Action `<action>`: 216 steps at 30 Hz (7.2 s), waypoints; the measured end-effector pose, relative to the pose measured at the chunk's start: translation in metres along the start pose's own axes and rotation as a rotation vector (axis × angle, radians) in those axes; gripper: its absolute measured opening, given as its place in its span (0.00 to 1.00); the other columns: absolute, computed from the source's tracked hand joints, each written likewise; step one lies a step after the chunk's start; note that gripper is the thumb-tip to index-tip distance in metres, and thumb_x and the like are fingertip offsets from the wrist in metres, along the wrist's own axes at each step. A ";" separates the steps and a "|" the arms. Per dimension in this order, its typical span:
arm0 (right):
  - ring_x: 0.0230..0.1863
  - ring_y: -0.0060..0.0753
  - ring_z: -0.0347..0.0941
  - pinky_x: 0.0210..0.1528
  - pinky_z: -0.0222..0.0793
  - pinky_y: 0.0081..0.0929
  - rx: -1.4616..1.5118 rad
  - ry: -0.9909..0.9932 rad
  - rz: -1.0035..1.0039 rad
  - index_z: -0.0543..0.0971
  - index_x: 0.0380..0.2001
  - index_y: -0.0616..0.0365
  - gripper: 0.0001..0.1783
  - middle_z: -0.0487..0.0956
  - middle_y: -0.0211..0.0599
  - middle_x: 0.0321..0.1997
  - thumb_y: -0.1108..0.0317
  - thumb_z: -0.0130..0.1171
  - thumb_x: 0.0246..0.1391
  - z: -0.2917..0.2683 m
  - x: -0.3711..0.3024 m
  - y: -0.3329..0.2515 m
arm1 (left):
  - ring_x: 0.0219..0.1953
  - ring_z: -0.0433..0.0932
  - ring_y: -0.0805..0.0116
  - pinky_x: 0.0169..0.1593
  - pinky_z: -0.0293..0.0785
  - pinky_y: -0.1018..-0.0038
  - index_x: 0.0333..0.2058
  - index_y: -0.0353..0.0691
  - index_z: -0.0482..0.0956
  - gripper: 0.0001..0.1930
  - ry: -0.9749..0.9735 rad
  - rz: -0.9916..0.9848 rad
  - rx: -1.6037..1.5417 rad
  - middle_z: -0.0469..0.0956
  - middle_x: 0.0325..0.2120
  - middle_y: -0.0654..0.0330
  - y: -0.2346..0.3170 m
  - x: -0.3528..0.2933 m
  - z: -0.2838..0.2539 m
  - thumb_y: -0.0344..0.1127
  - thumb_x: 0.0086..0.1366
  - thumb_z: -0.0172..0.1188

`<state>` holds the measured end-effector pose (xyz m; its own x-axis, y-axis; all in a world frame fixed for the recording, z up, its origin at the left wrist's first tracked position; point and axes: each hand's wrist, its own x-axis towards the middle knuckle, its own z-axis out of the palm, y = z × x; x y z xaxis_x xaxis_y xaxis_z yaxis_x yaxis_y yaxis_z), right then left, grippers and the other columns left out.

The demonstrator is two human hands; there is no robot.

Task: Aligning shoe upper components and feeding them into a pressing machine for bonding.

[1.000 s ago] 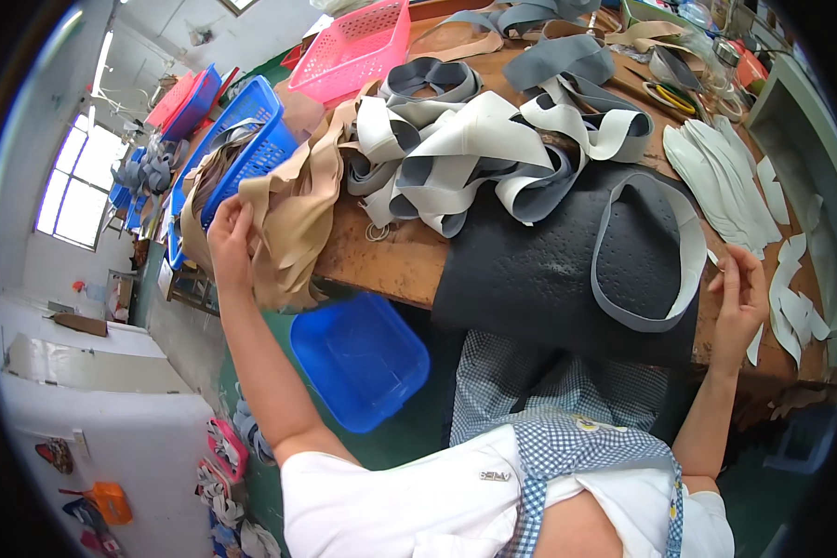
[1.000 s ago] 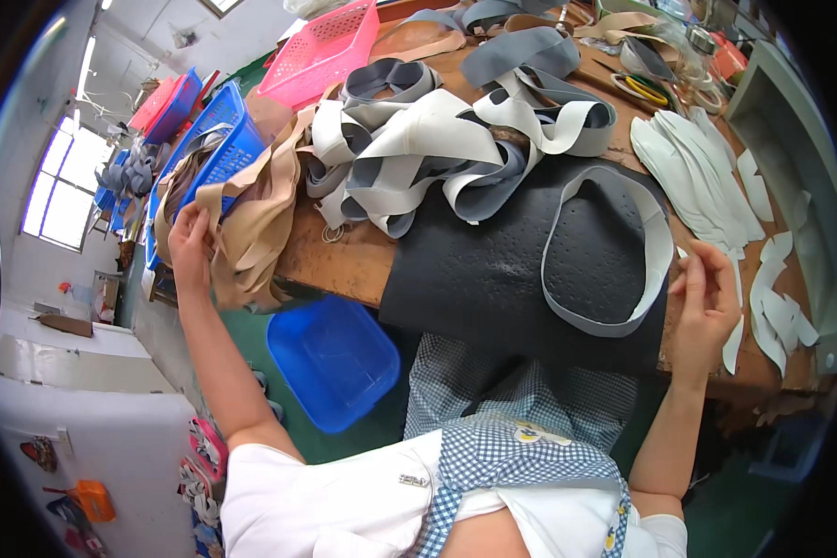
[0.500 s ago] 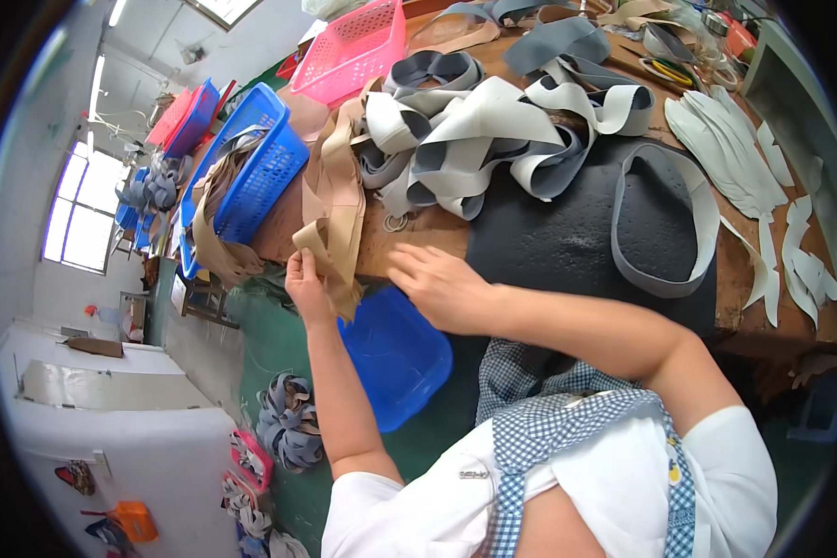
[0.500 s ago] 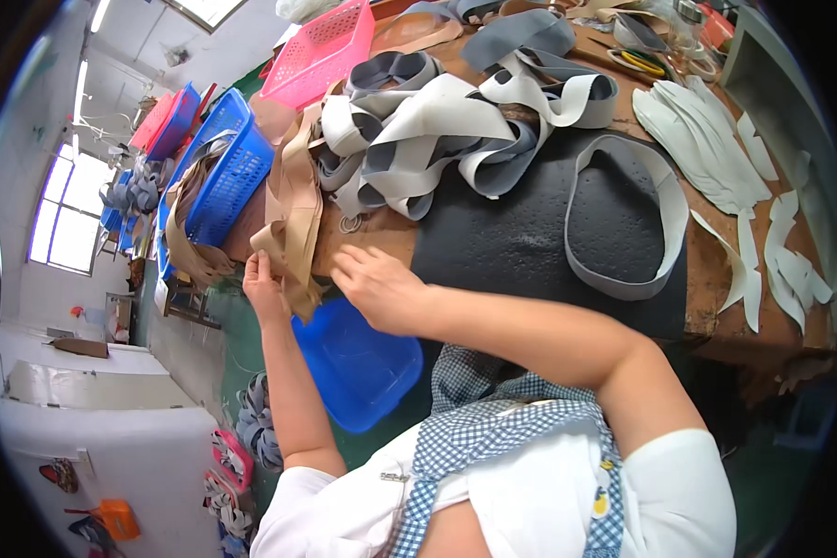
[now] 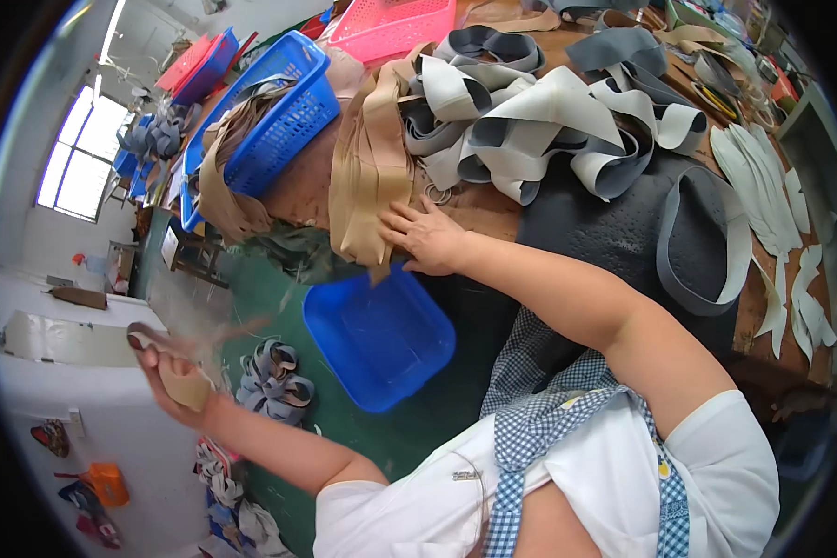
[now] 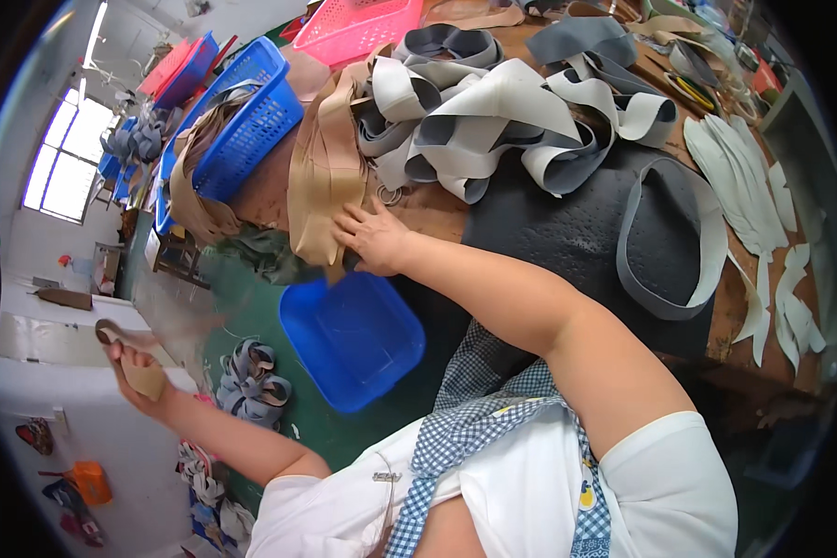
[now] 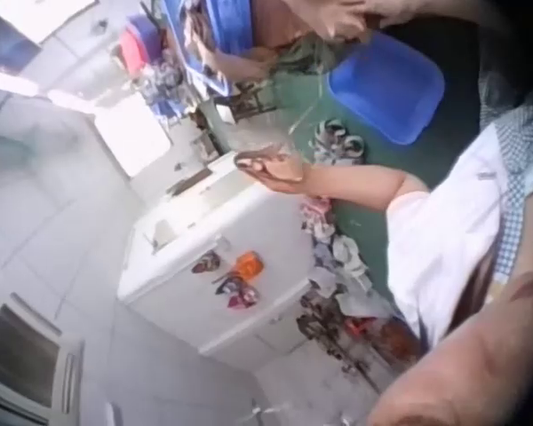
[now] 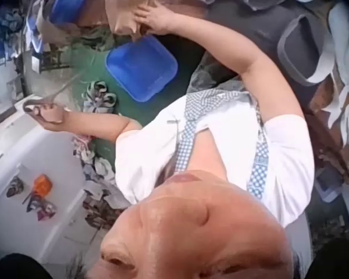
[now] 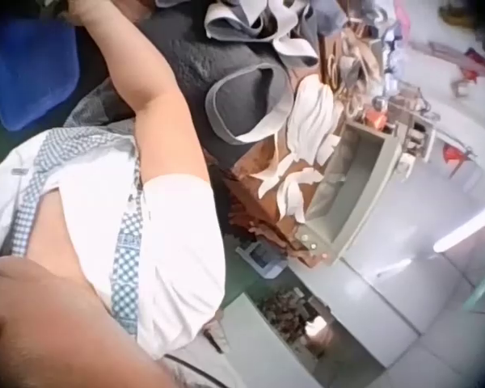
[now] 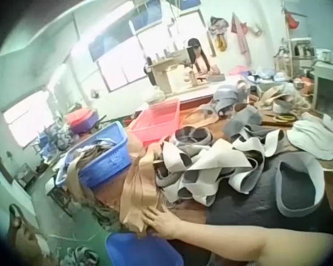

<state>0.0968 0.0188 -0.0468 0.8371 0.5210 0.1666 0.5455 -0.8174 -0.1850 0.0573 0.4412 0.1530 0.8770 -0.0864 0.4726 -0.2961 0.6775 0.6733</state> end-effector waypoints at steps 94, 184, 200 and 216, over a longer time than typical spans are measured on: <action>0.38 0.23 0.80 0.35 0.77 0.21 1.434 1.550 0.938 0.77 0.51 0.60 0.16 0.82 0.32 0.41 0.76 0.61 0.59 -0.131 -0.436 -0.079 | 0.23 0.74 0.84 0.27 0.71 0.86 0.30 0.33 0.78 0.08 -0.807 -0.745 0.366 0.79 0.22 0.65 -0.384 -0.204 0.450 0.31 0.65 0.65; 0.54 0.29 0.77 0.57 0.75 0.34 2.119 1.184 0.606 0.70 0.59 0.59 0.24 0.77 0.35 0.54 0.68 0.61 0.60 -0.101 -0.392 -0.017 | 0.37 0.80 0.75 0.46 0.75 0.79 0.44 0.29 0.83 0.14 -0.796 -0.789 0.457 0.83 0.35 0.60 -0.361 -0.120 0.397 0.25 0.59 0.69; 0.53 0.28 0.76 0.56 0.75 0.29 2.122 1.185 0.653 0.70 0.57 0.58 0.23 0.78 0.35 0.50 0.71 0.61 0.58 -0.104 -0.391 -0.018 | 0.39 0.79 0.76 0.47 0.73 0.78 0.42 0.33 0.84 0.11 -0.761 -0.841 0.433 0.83 0.35 0.61 -0.366 -0.121 0.392 0.26 0.59 0.69; 0.61 0.43 0.72 0.63 0.68 0.38 1.955 1.136 0.388 0.63 0.63 0.64 0.38 0.74 0.46 0.58 0.67 0.65 0.50 -0.137 -0.408 -0.017 | 0.44 0.75 0.70 0.53 0.68 0.72 0.34 0.30 0.78 0.05 -0.894 -0.691 0.625 0.81 0.37 0.59 -0.369 -0.126 0.385 0.25 0.61 0.63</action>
<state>-0.2601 -0.2135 0.0212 0.9028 -0.4251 0.0653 0.3731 0.6986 -0.6106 -0.0892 -0.0792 0.0640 0.4342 -0.9004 -0.0268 -0.2237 -0.1367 0.9650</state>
